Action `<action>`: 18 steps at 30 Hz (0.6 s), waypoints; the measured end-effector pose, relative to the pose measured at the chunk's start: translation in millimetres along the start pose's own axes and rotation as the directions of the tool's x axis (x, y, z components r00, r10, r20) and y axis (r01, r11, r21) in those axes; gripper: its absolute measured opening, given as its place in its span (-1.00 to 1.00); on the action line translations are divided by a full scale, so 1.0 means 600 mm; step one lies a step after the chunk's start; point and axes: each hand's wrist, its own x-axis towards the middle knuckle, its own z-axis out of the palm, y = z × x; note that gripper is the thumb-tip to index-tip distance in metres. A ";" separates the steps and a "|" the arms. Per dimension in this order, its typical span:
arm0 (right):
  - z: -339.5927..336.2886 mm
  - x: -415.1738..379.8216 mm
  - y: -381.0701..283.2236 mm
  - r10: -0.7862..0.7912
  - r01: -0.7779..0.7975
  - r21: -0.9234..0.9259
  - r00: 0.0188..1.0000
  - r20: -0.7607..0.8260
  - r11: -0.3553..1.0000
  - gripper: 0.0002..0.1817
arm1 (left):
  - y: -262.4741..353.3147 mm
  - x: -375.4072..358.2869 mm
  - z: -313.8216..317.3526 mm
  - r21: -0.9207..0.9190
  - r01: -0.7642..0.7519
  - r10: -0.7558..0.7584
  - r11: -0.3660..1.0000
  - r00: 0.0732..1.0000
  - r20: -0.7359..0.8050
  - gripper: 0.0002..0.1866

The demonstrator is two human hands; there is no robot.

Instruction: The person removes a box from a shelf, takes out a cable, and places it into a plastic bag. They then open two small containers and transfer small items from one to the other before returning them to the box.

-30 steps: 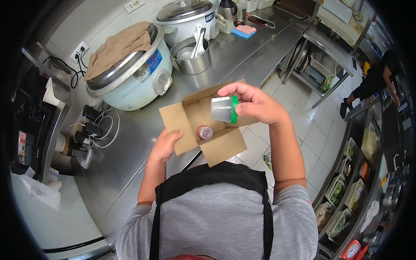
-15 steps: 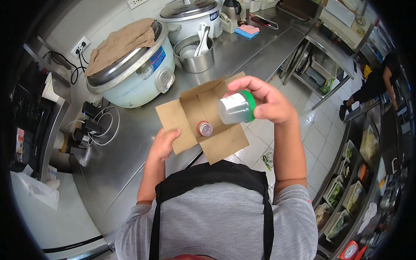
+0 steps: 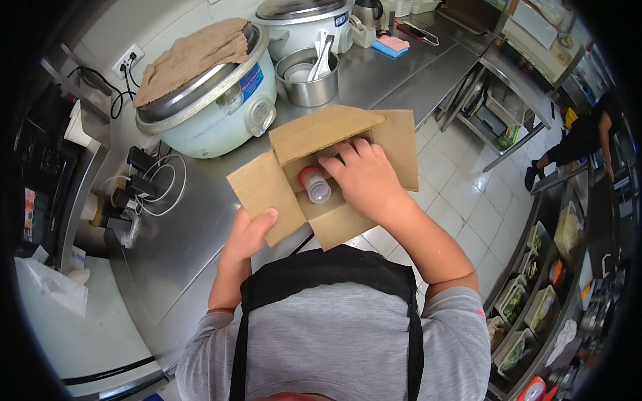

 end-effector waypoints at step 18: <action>0.032 0.037 0.053 -0.036 -0.273 0.958 0.962 0.271 -0.091 -0.54 | -0.062 0.028 -0.041 -0.319 0.253 -0.285 0.913 0.957 -0.058 -0.60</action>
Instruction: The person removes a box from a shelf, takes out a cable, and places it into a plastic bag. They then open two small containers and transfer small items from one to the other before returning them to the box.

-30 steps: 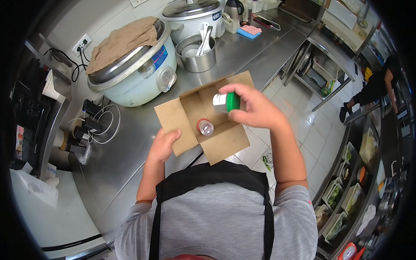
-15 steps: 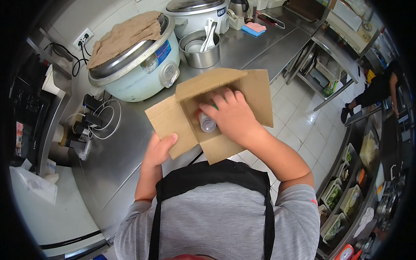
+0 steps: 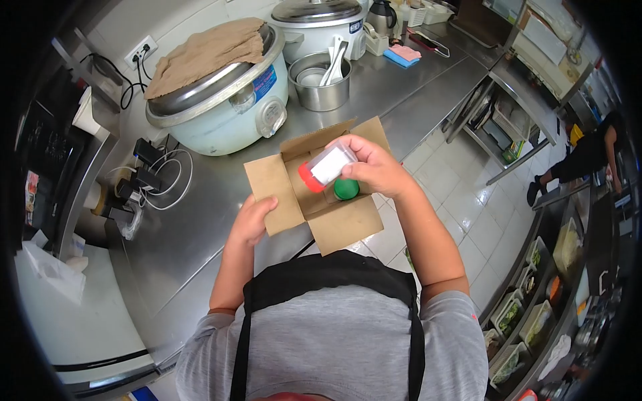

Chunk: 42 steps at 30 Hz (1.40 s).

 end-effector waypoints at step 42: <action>0.110 0.044 -0.002 -0.026 -0.175 -0.839 0.975 -0.220 0.515 -0.47 | 0.048 0.025 0.077 0.882 -0.257 0.439 0.395 0.896 0.064 -0.61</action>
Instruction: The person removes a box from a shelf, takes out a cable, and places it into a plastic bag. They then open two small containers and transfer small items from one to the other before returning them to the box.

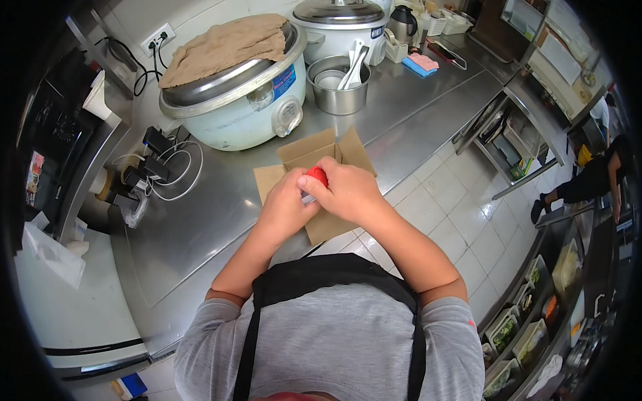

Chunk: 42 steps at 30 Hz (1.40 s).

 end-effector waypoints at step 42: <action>-0.084 -0.071 0.072 -0.453 0.382 0.627 0.890 -0.052 0.679 -0.58 | -0.069 0.000 0.025 -0.784 0.597 0.565 -0.170 0.711 0.418 -0.44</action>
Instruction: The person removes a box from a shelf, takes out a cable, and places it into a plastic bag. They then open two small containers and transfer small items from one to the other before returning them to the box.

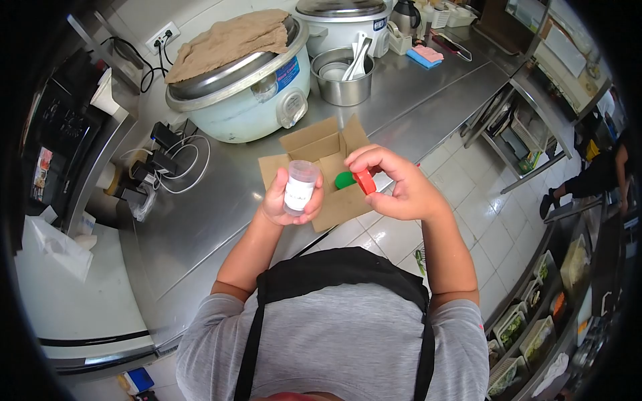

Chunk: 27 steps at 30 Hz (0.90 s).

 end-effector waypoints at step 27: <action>0.007 -0.036 0.018 0.076 -0.071 0.077 0.995 -0.058 0.995 -0.61 | 0.033 0.013 0.098 0.989 -0.143 0.446 0.037 0.888 0.111 -0.48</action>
